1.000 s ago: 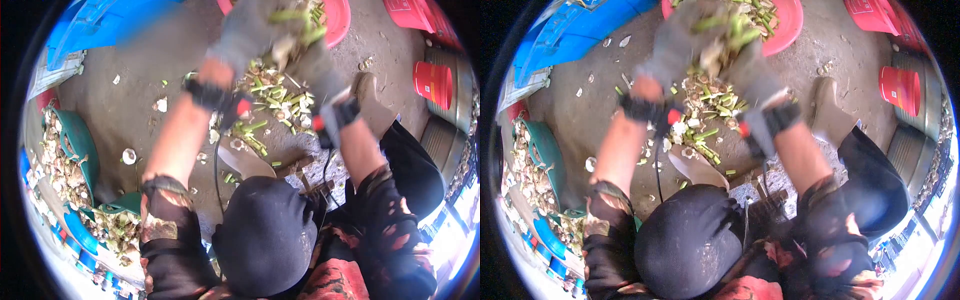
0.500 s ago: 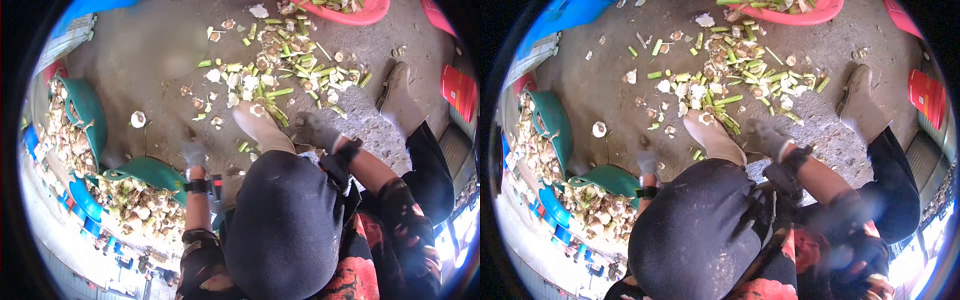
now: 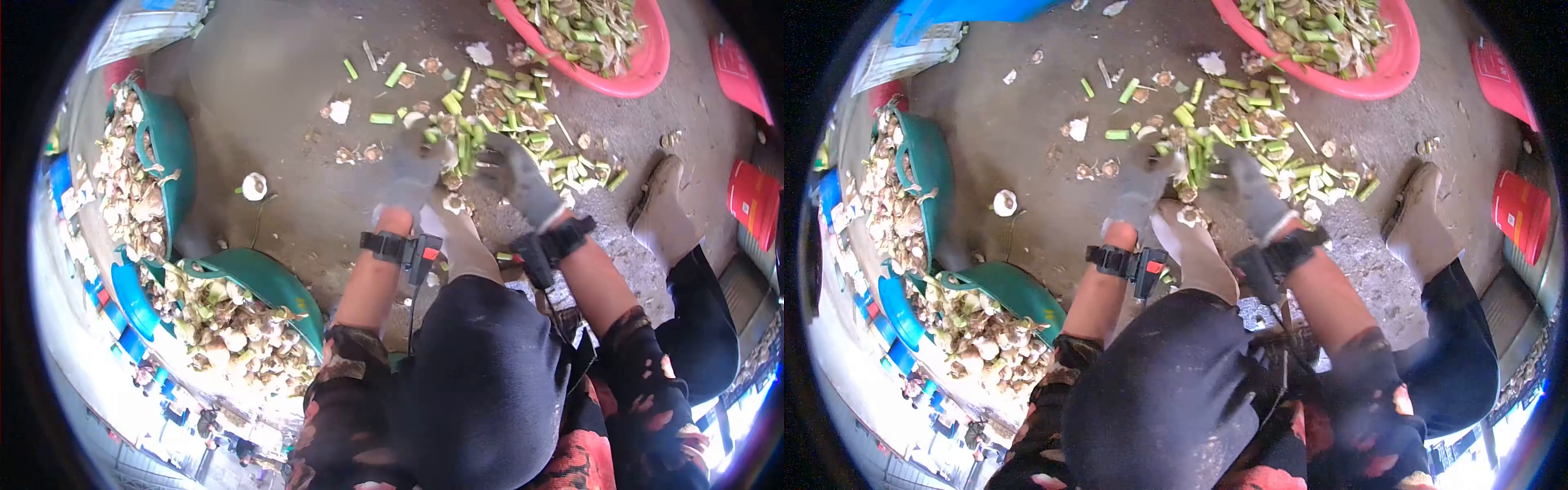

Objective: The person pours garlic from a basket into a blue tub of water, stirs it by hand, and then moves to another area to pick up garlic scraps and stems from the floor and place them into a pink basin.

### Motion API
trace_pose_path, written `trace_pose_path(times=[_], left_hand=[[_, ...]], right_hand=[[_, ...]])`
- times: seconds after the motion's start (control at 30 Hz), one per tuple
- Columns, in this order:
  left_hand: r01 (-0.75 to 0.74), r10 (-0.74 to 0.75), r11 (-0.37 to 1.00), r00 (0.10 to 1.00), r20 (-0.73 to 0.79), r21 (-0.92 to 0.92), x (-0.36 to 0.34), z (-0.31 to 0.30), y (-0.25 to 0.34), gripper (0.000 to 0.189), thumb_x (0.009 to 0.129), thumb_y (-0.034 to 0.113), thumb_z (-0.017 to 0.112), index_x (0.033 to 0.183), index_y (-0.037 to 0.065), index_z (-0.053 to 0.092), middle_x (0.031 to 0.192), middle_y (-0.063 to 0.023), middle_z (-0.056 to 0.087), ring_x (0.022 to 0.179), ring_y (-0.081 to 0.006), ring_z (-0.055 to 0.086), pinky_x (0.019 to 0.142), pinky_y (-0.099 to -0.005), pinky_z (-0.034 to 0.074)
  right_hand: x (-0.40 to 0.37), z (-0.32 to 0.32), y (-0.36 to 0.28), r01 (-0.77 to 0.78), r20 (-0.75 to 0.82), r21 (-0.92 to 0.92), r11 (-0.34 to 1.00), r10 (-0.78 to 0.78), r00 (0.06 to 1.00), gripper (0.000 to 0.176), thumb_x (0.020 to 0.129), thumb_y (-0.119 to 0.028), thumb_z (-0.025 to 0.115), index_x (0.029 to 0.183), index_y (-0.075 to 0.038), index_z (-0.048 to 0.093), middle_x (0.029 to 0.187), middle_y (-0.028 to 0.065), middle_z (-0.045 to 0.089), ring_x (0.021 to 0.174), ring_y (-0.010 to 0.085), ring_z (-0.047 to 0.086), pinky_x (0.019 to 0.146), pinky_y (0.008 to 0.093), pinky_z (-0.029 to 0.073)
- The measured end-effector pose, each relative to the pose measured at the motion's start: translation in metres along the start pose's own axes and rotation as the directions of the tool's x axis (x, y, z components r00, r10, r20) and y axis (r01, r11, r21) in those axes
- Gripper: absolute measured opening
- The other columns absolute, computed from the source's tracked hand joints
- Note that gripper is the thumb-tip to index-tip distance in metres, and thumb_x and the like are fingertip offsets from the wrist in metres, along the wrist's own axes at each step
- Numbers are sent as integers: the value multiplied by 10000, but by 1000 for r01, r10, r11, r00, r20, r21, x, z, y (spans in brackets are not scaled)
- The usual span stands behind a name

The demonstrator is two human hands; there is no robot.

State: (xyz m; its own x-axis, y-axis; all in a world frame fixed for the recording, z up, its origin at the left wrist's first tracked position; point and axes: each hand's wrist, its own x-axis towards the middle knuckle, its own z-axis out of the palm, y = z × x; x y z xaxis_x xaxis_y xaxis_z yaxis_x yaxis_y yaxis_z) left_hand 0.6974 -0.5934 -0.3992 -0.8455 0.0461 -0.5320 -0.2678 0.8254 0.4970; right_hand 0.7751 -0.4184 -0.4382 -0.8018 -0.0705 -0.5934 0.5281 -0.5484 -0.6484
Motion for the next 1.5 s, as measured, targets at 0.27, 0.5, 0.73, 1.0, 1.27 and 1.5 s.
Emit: trace_pose_path(times=[0.27, 0.5, 0.73, 1.0, 1.27, 1.5], left_hand=[[-284, -14, 914, 689, -724, -288, 89, -21, -119, 307, 802, 70, 589, 1092, -8, 527, 1080, -131, 570, 981, -229, 539, 847, -330, 435], [-545, 370, 737, 821, -435, -400, 84, 71, -14, 370, 809, 270, 562, 1107, 50, 550, 1156, -143, 501, 1048, -272, 488, 880, -391, 401], [-643, 570, 750, 747, -343, -154, 57, 99, 73, 290, 805, 165, 597, 1081, 77, 579, 1061, -145, 573, 1011, -293, 533, 888, -362, 411], [-639, 553, 529, 759, -345, -558, 27, 81, 92, 229, 770, 136, 640, 985, 65, 607, 1008, -120, 586, 939, -281, 555, 832, -361, 438], [-843, 796, 336, 493, -353, -420, 111, 16, 258, 256, 816, 209, 600, 1011, 46, 576, 987, -131, 586, 918, -283, 555, 824, -347, 436], [-772, 748, 549, 281, -601, 321, 181, -56, 130, 272, 839, 183, 566, 1053, 14, 573, 1021, -113, 592, 932, -251, 550, 838, -346, 426]], right_hand=[[-90, -162, 21, -509, -893, -353, 785, -120, 434, 394, 828, -365, 553, 1099, -92, 465, 832, 98, 553, 648, 168, 551, 501, 303, 459], [-42, -97, -12, -558, -849, -469, 684, -176, 499, 380, 914, -292, 372, 1282, -199, 349, 1082, 184, 572, 980, 312, 575, 838, 398, 450], [43, -23, -31, -228, -569, -674, 703, -297, 767, 518, 872, -373, 440, 1276, -51, 408, 1116, 283, 525, 1036, 396, 513, 847, 416, 419], [19, -15, -33, 166, -540, -62, 984, -173, 823, 470, 875, -312, 506, 1235, -12, 463, 1040, 137, 578, 948, 178, 520, 843, 311, 413], [58, -42, -233, 331, -485, -403, 853, -506, 714, 567, 856, -390, 484, 1294, -46, 381, 1152, 198, 535, 1002, 256, 552, 851, 316, 438], [-21, -162, -187, -124, -539, -803, 582, -622, 569, 368, 805, -231, 570, 1160, -148, 530, 1109, 173, 550, 998, 315, 556, 813, 367, 443]])
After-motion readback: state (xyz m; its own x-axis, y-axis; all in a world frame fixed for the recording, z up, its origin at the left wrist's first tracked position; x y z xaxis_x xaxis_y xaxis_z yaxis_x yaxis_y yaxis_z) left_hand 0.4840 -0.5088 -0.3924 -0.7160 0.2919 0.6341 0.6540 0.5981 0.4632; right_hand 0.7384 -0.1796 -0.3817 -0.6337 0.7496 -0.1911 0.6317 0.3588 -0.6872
